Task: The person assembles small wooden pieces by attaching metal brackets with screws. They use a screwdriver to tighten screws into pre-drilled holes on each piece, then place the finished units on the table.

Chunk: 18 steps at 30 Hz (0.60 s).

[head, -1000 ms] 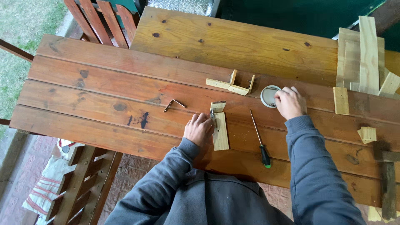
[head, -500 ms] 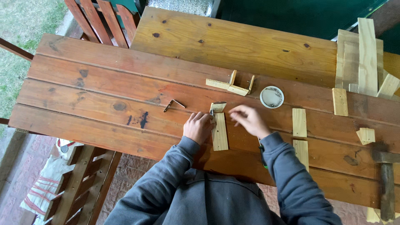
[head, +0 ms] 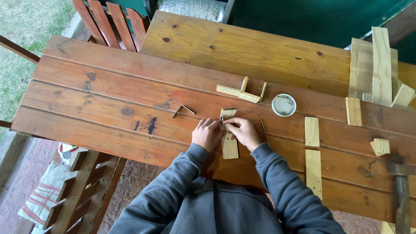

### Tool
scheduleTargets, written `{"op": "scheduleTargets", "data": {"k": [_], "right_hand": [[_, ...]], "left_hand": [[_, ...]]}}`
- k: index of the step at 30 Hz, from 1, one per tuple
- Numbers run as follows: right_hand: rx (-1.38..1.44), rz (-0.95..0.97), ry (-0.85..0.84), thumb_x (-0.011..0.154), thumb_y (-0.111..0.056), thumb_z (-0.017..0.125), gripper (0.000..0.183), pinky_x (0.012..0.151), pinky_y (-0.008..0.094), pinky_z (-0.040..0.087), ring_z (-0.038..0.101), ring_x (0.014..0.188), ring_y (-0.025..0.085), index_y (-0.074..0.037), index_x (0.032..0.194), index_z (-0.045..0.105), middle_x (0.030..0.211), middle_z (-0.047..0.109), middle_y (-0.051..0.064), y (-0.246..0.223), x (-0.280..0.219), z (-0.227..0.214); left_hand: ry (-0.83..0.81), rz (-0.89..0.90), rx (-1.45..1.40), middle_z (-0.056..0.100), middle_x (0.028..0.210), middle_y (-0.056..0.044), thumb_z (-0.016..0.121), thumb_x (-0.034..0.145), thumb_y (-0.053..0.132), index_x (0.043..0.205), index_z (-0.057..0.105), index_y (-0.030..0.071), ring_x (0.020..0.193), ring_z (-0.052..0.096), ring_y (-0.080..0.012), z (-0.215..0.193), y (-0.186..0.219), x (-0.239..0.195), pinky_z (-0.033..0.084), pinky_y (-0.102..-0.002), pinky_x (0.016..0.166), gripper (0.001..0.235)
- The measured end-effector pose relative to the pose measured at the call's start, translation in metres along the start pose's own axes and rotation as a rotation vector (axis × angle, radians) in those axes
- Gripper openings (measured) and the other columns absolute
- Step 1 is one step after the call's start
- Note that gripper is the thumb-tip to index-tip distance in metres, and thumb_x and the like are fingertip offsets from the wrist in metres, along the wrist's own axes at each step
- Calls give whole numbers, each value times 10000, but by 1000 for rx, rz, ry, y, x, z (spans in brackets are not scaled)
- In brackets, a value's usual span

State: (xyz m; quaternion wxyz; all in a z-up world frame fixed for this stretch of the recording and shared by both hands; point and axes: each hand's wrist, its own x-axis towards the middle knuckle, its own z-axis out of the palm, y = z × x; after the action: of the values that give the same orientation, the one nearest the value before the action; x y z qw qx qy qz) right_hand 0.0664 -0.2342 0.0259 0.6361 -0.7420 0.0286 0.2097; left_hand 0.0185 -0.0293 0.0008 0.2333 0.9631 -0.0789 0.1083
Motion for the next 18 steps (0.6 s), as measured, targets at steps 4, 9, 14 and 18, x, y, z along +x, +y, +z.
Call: {"op": "scheduleTargets", "data": {"k": [4, 9, 14, 18], "right_hand": [[-17, -5, 36, 995, -81, 859, 272, 543, 307, 691, 839, 757, 202, -46, 1257, 923, 952, 877, 212, 1, -1, 2], [-5, 54, 136, 908, -100, 915, 310, 473, 277, 658, 806, 710, 184, 39, 1163, 804, 942, 832, 212, -3, 1, 7], [-40, 61, 179, 910, -135, 941, 299, 433, 266, 644, 829, 707, 186, 15, 1071, 739, 914, 827, 191, -21, -7, 12], [-64, 49, 193, 945, -150, 911, 273, 453, 256, 645, 838, 734, 190, 19, 1071, 739, 938, 843, 202, -36, -16, 17]], "left_hand": [[-21, -5, -8, 734, 1069, 23, 929, 872, 459, 1325, 813, 325, 1101, 774, -243, 8, -6, 0, 703, -374, 920, 486], [-37, -20, -5, 729, 1078, 43, 937, 874, 452, 1317, 818, 353, 1117, 770, -233, 11, -6, 1, 696, -362, 936, 469], [-55, -39, -27, 726, 1083, 41, 933, 881, 458, 1307, 819, 339, 1107, 766, -231, 6, -5, 2, 701, -369, 939, 457], [-93, -54, -33, 718, 1100, 55, 930, 887, 457, 1302, 813, 344, 1109, 752, -218, -1, -2, 7, 714, -376, 923, 445]]}}
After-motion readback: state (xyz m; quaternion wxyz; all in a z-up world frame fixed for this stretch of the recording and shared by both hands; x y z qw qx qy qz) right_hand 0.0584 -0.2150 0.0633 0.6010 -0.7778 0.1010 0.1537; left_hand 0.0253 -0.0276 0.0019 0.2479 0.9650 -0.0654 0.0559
